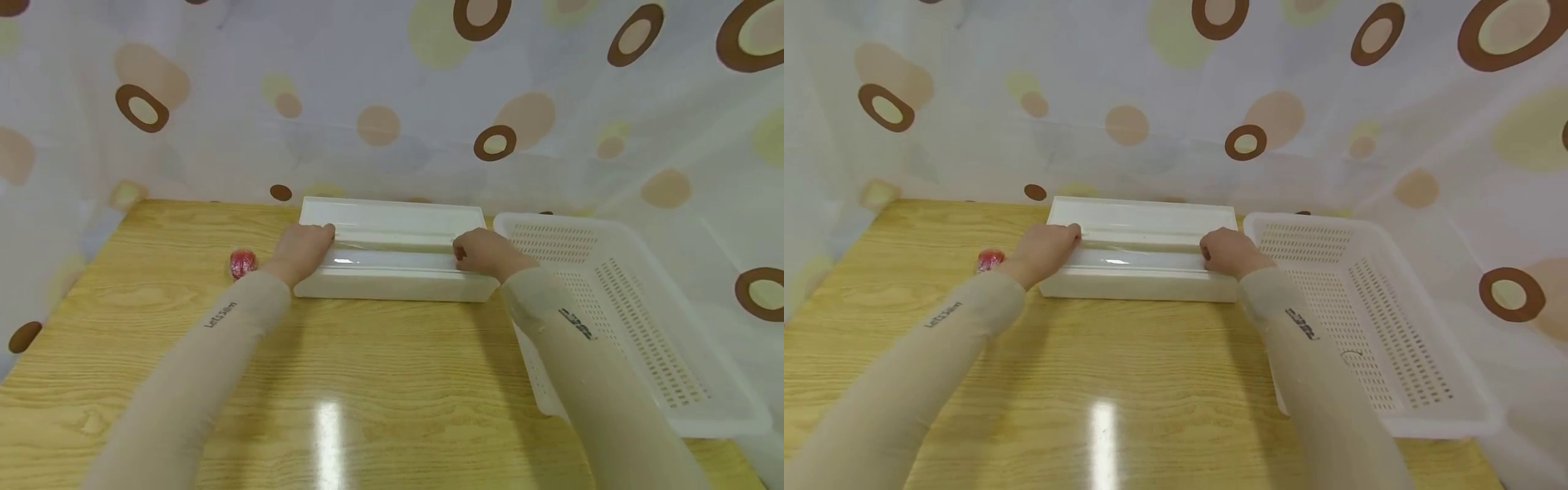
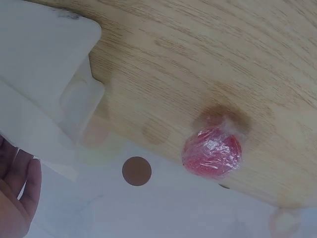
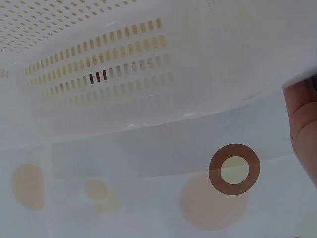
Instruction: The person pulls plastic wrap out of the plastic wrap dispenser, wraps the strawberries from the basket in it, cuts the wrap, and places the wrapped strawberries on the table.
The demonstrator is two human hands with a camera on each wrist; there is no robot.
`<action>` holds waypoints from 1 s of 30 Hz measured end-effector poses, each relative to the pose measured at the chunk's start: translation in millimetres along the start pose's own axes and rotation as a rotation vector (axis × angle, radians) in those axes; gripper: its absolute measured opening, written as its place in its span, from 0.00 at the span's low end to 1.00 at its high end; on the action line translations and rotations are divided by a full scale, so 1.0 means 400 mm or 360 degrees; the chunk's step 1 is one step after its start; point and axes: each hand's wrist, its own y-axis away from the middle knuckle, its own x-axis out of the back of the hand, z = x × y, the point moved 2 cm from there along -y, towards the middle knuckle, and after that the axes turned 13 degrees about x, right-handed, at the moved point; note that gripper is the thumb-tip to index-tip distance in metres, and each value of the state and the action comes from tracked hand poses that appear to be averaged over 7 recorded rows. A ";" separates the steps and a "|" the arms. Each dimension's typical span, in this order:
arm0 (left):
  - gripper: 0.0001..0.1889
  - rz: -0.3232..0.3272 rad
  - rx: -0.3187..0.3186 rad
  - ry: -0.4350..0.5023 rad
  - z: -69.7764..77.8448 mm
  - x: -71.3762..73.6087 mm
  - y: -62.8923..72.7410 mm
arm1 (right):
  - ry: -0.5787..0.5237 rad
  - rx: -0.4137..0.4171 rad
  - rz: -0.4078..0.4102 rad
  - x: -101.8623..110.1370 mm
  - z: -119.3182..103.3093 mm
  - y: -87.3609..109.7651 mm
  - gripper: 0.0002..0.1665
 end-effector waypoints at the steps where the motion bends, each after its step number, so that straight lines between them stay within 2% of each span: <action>1: 0.04 0.0010 0.0019 0.0021 -0.001 -0.001 -0.001 | 0.0015 0.0010 0.0006 -0.001 -0.001 0.000 0.06; 6: 0.09 -0.0051 0.0098 0.0139 -0.007 -0.008 -0.008 | 0.0075 0.0048 0.0007 -0.002 -0.003 -0.004 0.09; 9: 0.09 -0.0105 0.0071 0.0157 -0.008 -0.007 -0.006 | 0.0070 0.0032 -0.0015 0.000 -0.004 -0.006 0.09; 13: 0.07 -0.0058 0.0005 0.0064 -0.003 -0.004 -0.010 | 0.0054 0.0001 -0.0023 0.004 -0.005 -0.010 0.10; 15: 0.08 -0.0033 0.0029 0.0055 -0.005 -0.001 -0.014 | 0.0047 0.0006 0.0002 0.007 -0.006 -0.014 0.10; 21: 0.10 0.0029 0.0198 0.0286 -0.006 0.008 -0.013 | -0.0002 -0.0060 0.0105 0.006 0.000 -0.020 0.09; 25: 0.10 0.0046 0.0220 0.0382 0.000 0.025 -0.012 | -0.0025 -0.0125 0.0113 0.014 0.000 -0.023 0.06; 30: 0.09 -0.0020 0.0249 0.0450 0.003 0.029 -0.016 | -0.0009 -0.0143 0.0155 0.024 0.003 -0.022 0.03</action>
